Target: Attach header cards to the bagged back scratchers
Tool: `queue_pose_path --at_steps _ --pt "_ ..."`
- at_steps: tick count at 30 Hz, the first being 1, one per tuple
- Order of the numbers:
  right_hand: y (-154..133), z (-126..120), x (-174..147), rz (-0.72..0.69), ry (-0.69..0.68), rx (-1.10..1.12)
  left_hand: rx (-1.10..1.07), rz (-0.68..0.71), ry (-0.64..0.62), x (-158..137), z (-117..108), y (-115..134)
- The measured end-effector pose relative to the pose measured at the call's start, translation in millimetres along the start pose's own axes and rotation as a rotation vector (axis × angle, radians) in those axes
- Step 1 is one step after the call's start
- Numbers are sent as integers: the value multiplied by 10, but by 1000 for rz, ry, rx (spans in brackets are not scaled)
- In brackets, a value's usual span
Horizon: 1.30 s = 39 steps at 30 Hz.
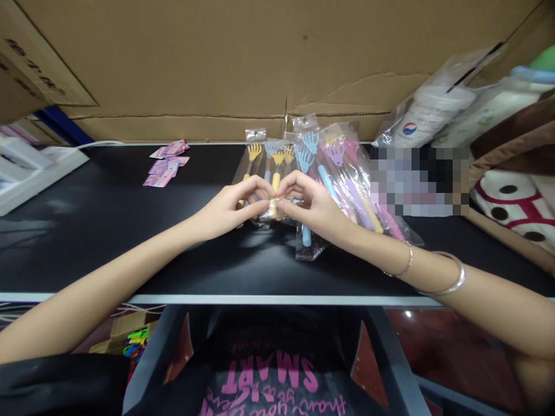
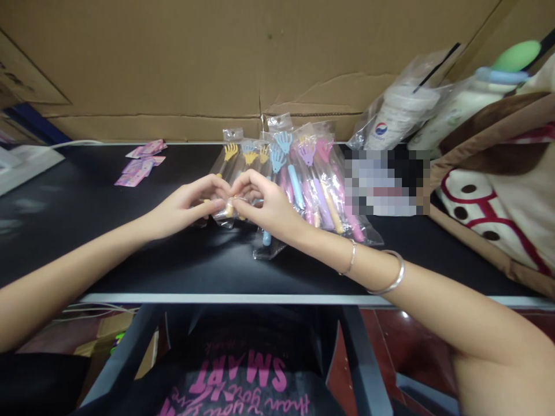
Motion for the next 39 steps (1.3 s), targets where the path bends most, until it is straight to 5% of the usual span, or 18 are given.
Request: queue_pose_path --at_steps 17,39 --pt "56 0 -29 60 51 41 -318 -140 -90 -8 182 -131" --pt "59 93 -43 65 -54 176 -338 15 -73 -17 156 22"
Point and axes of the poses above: each hand's wrist, its own x-axis towards the middle knuckle, its own z-axis out of the palm, y = z × x, the point moved 5 cm from there along x, towards the middle knuckle
